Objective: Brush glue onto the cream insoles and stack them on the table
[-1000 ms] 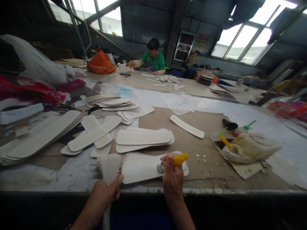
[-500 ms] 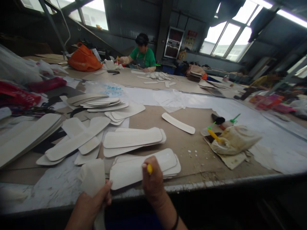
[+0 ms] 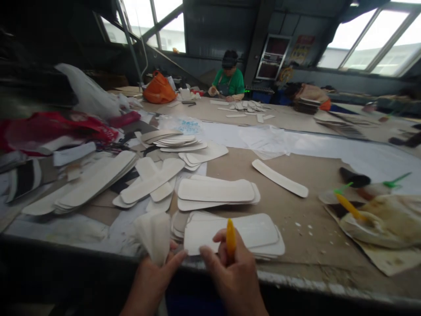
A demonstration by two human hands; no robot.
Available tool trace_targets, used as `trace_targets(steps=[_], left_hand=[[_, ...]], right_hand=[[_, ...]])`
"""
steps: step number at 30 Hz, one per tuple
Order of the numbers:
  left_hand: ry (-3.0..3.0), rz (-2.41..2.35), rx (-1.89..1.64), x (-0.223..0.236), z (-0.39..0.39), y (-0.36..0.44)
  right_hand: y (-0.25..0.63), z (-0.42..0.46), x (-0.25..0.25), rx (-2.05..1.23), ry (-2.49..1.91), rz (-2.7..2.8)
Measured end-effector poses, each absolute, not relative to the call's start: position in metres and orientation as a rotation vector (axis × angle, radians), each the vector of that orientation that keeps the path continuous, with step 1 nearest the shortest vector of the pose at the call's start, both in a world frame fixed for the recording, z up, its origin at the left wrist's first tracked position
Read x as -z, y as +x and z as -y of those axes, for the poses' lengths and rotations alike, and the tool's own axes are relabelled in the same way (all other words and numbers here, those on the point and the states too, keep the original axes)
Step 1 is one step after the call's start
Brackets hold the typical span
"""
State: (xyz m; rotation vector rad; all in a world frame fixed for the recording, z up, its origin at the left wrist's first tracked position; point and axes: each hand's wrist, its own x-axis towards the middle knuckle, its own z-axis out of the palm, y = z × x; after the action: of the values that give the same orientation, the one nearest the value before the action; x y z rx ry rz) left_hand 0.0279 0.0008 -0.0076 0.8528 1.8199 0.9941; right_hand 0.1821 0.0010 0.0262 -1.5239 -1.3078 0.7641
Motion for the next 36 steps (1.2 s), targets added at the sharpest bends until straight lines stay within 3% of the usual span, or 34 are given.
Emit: trace_targets(steps=[5,12,18,22,25,29,36], left_hand=[[0.935,-1.698,-0.910,0.007,0.005,0.035],[0.905,-1.341,-1.050,-0.009,0.015,0.028],[0.776,-1.179,-1.041,-0.001,0.021,0.045],[0.788,-1.084,-1.037,0.005,0.029,0.049],[0.781,-1.180,-1.031,0.003,0.029,0.040],[0.780,-1.413,-1.059,0.004,0.012,0.027],[0.874,-1.477,-0.848,0.008,-0.017,0.026]], right_hand=[[0.130,0.012,-0.016,-1.001,-1.390,1.351],[0.138,-0.002,-0.013,-1.111,-1.351,1.000],[0.133,0.000,-0.012,-1.524,-1.261,0.657],[0.151,-0.009,-0.015,-1.413,-1.223,0.655],[0.188,-0.026,-0.026,-1.303,-1.296,0.815],[0.232,-0.051,-0.040,-1.428,-1.591,1.529],[0.216,-0.089,-0.045,-1.689,-1.611,2.103]])
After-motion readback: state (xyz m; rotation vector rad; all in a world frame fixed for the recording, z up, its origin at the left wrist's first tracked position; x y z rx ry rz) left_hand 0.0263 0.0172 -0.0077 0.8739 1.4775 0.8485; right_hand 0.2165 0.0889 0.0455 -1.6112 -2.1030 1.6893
